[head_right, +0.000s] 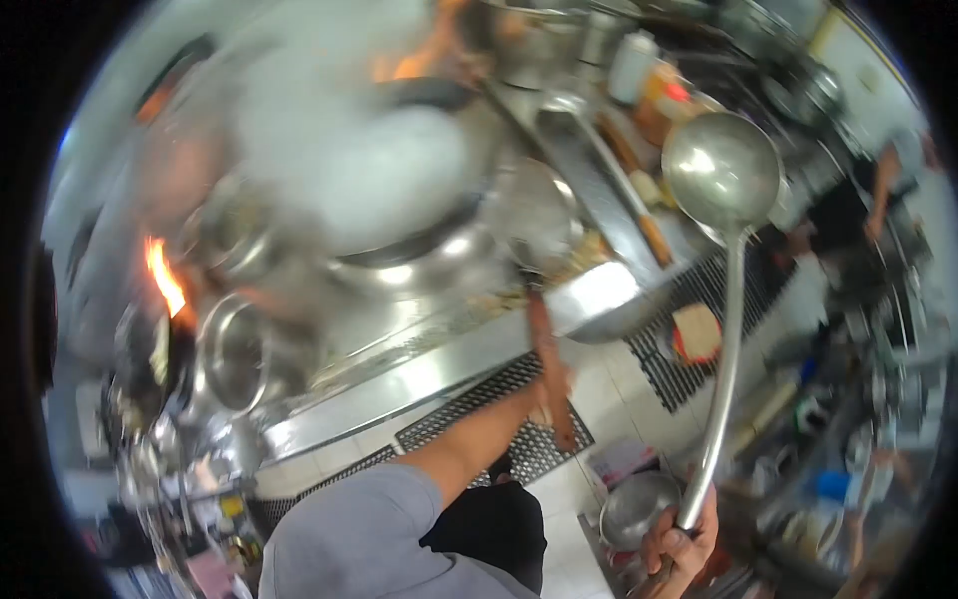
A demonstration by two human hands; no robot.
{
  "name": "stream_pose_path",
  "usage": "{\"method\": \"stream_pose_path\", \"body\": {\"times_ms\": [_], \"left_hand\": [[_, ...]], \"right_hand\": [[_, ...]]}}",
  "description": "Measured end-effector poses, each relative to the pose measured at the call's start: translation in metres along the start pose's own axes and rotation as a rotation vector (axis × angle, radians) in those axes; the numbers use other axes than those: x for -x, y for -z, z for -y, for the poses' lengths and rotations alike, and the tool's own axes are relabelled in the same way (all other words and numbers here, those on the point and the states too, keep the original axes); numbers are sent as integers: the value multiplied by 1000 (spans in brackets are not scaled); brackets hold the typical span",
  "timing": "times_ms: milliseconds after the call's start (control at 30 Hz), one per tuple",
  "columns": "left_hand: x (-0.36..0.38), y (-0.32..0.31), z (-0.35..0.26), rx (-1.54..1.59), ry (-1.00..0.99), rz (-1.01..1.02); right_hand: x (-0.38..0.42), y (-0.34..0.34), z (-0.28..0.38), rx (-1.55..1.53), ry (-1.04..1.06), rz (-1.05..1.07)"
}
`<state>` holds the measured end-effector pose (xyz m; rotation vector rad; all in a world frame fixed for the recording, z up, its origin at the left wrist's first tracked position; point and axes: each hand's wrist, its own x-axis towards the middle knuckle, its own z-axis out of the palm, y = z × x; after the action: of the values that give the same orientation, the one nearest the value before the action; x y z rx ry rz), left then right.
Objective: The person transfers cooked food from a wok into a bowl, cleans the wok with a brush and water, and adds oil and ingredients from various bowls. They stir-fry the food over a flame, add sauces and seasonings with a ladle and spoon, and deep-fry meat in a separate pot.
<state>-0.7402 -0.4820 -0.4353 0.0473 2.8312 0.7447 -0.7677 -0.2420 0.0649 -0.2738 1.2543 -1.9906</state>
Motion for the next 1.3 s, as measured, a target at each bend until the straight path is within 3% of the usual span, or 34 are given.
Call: {"method": "stream_pose_path", "body": {"times_ms": [33, 67, 133, 167, 200, 233, 300, 333, 433, 567, 633, 733, 800, 900, 933, 1000, 1067, 1100, 1133, 1167, 1267, 1300], "left_hand": [[44, 34, -38, 392, -9, -230], [74, 72, -64, 638, 195, 159], [209, 174, -130, 998, 264, 137], [261, 204, -146, 1095, 112, 95], [315, 230, -160, 1197, -18, -99], [376, 286, -186, 1292, 25, -215], [484, 382, -248, 1627, -231, -433], [520, 402, -269, 1375, -499, -590], [589, 484, -376, 661, -542, -698], [621, 478, -455, 329, -286, -1096], [686, 470, -470, 341, -120, -811], [720, 442, -485, 268, -166, -942], [743, 425, -492, 224, -224, -1006], [801, 413, -504, 371, -145, -946], [824, 409, -511, 465, -84, -893], [865, 406, -518, 645, 24, -769], [879, 400, -520, 633, -5, -941], [868, 393, -522, 523, -85, -1182], [873, 393, -523, 494, -87, -1258], [878, 392, -523, 463, -85, -1335], [915, 383, -509, 533, 39, -1181], [922, 354, -481, 477, 6, -1217]], "right_hand": [[-3, -10, -3, 43, 0, 15], [-3, -18, -5, 91, -6, 44], [-20, -23, -26, -22, -8, 262], [-31, -40, -34, -8, -37, 312], [-40, -60, -40, 5, -51, 349], [-51, -84, -44, 99, -158, 331], [-69, -134, -58, 129, -308, 409], [-83, -156, -73, 103, -353, 466], [-83, -251, -98, 209, -367, 668], [-27, -361, -149, 398, -334, 980], [2, -418, -184, 509, -320, 1130], [37, -508, -250, 706, -270, 1353], [65, -566, -303, 827, -203, 1264], [85, -642, -391, 919, -88, 1327], [95, -658, -415, 948, -117, 1300], [117, -679, -446, 863, -485, 1221], [134, -682, -439, 926, -315, 1309], [142, -678, -430, 997, -191, 1378], [149, -677, -427, 1062, -61, 1445], [153, -678, -432, 1066, -51, 1459], [146, -682, -449, 1126, -48, 1479], [141, -694, -452, 1188, -58, 1489]]}}
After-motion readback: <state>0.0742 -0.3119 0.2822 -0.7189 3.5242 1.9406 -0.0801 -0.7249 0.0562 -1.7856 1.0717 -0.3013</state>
